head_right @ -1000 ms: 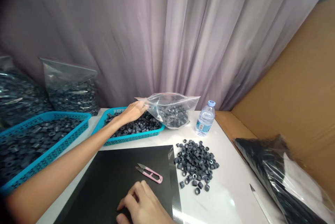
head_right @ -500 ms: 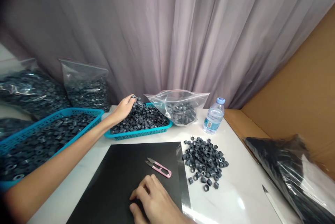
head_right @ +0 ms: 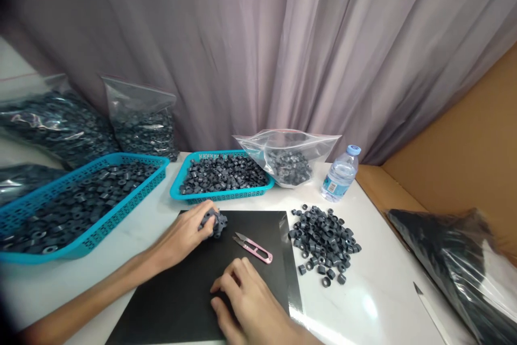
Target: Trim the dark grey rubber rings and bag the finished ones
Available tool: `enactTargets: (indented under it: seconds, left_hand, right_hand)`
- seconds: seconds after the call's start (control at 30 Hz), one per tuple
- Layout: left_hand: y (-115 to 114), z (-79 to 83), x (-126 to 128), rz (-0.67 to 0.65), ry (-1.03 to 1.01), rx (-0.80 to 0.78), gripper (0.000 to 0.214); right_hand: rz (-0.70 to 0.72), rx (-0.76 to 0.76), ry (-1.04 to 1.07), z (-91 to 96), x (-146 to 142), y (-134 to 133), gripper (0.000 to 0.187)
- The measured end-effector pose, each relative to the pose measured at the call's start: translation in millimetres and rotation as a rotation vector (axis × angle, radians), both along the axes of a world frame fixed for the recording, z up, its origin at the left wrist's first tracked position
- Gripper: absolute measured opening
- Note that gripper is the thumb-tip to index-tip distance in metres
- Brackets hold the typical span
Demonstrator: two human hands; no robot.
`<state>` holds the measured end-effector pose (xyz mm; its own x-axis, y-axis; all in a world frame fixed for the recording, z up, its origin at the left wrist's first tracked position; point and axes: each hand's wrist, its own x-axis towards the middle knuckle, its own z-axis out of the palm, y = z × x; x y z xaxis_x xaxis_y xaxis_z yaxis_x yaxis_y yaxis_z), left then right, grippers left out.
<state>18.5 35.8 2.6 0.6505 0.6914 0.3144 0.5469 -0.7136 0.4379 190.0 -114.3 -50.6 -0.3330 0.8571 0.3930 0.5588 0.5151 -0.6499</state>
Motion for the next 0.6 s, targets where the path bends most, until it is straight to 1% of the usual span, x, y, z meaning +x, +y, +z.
enactTargets:
  seconds: [0.1,0.23,0.33,0.53,0.6]
  left_hand:
    - [-3.2,-11.7,-0.7,-0.019,0.013,-0.018,0.019]
    - [-6.4,-12.1,-1.8,-0.026,0.006,-0.034,0.02]
    - [-12.8,-12.2,-6.0,-0.022,0.018,-0.013,0.018]
    - [-24.8,-24.1,-22.9,-0.004,0.144,0.062,0.031]
    - [-26.2,-26.4,-26.7,-0.01,0.155,0.073,0.033]
  right_hand:
    - [0.0,-0.002,-0.008,1.0,-0.1,-1.6,0.025]
    - [-0.007,-0.011,-0.015,1.5,-0.3,-2.7,0.026]
    - [-0.007,-0.017,-0.02,1.2,-0.4,-2.8,0.027]
    - [0.001,0.032,-0.029,-1.4,0.1,-2.8,0.028]
    - [-0.024,0.036,-0.014,-1.0,0.2,-3.4,0.025]
